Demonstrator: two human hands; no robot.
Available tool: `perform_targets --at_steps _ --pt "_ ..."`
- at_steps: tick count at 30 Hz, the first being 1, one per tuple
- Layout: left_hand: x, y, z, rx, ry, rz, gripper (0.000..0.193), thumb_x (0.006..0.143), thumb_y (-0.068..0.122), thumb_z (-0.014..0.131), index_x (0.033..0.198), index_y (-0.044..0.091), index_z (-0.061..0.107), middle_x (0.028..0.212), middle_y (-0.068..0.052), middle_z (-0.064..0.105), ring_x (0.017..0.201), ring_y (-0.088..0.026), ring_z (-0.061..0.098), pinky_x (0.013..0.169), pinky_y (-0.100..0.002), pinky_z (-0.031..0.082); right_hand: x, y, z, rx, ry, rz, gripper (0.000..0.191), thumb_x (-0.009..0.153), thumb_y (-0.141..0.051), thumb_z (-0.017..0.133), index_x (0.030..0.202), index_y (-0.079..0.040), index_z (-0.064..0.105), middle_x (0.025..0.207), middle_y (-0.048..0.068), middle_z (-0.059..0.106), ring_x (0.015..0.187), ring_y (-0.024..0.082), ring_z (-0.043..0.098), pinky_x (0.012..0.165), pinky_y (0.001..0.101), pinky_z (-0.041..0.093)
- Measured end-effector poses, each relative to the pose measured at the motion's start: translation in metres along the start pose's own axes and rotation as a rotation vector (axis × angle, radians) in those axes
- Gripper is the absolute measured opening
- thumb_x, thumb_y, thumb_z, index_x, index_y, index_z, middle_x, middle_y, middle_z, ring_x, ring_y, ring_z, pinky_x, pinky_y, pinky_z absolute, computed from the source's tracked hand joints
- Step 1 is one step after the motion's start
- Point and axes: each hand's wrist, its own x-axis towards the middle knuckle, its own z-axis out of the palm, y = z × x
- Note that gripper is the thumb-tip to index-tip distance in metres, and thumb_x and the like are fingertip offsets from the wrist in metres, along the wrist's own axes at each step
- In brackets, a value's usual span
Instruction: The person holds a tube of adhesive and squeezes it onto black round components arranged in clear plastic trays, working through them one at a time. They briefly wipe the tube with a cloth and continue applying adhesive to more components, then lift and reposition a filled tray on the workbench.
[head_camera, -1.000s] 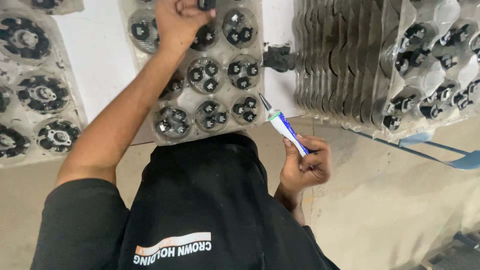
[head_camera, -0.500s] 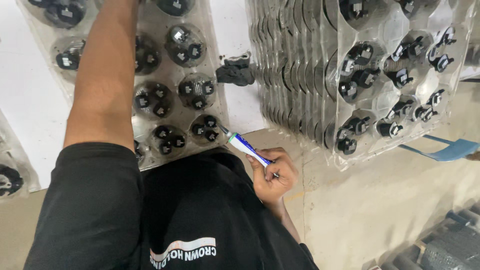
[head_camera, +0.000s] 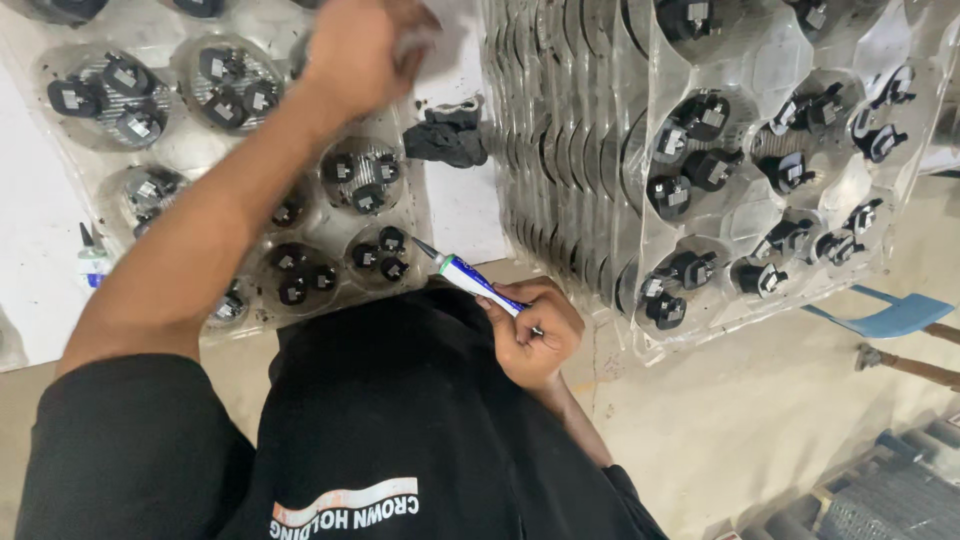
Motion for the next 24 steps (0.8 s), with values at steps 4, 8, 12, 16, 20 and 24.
perform_targets --at_steps 4,8,12,16,20,24 --pt "-0.016 0.054 0.035 0.105 -0.265 0.21 0.043 0.073 0.009 0.073 0.113 0.024 0.078 0.115 -0.006 0.068 0.115 -0.029 0.06 0.095 -0.045 0.052 0.0 0.011 0.002 0.034 -0.036 -0.021 0.052 0.079 0.009 0.085 0.065 -0.01 0.039 0.087 0.015 0.07 0.088 0.024 0.078 0.068 0.0297 0.057" --pt "-0.01 0.046 0.063 0.543 -0.226 0.433 0.031 0.081 0.02 0.068 0.107 0.034 0.078 0.123 -0.003 0.064 0.119 -0.024 0.055 0.102 -0.043 0.046 -0.003 0.016 0.003 0.042 -0.044 -0.028 0.052 0.079 0.009 0.085 0.065 -0.01 0.039 0.087 0.015 0.071 0.087 0.023 0.078 0.067 0.0296 0.057" --pt "-0.001 0.025 0.09 0.619 -0.479 0.393 0.021 0.088 0.018 0.064 0.102 0.024 0.078 0.114 -0.003 0.067 0.121 -0.023 0.056 0.1 -0.04 0.047 -0.004 0.019 0.004 0.064 -0.038 -0.035 0.052 0.079 0.009 0.085 0.064 -0.01 0.039 0.086 0.015 0.071 0.085 0.023 0.077 0.066 0.0289 0.056" --pt "0.0 0.019 0.089 0.649 -0.539 0.325 0.015 0.089 0.016 0.064 0.093 0.014 0.078 0.109 -0.004 0.07 0.119 -0.024 0.057 0.1 -0.039 0.047 -0.002 0.019 0.002 0.039 -0.027 -0.054 0.052 0.078 0.009 0.086 0.064 -0.01 0.039 0.087 0.016 0.072 0.085 0.022 0.077 0.066 0.0292 0.056" --pt "-0.011 0.039 0.047 0.419 -0.3 0.236 0.018 0.082 0.01 0.07 0.1 0.011 0.075 0.113 -0.008 0.068 0.119 -0.029 0.056 0.1 -0.042 0.047 0.001 0.015 -0.004 0.067 0.01 -0.074 0.053 0.079 0.01 0.085 0.065 -0.01 0.038 0.089 0.014 0.071 0.087 0.024 0.077 0.067 0.0296 0.057" --pt "-0.04 0.082 -0.015 0.215 0.112 0.126 0.025 0.071 0.011 0.077 0.095 0.006 0.07 0.135 -0.017 0.066 0.129 -0.035 0.051 0.106 -0.049 0.044 0.004 0.008 -0.009 0.048 0.144 -0.309 0.051 0.083 0.011 0.08 0.067 -0.008 0.035 0.096 0.015 0.07 0.088 0.025 0.074 0.07 0.0328 0.059"
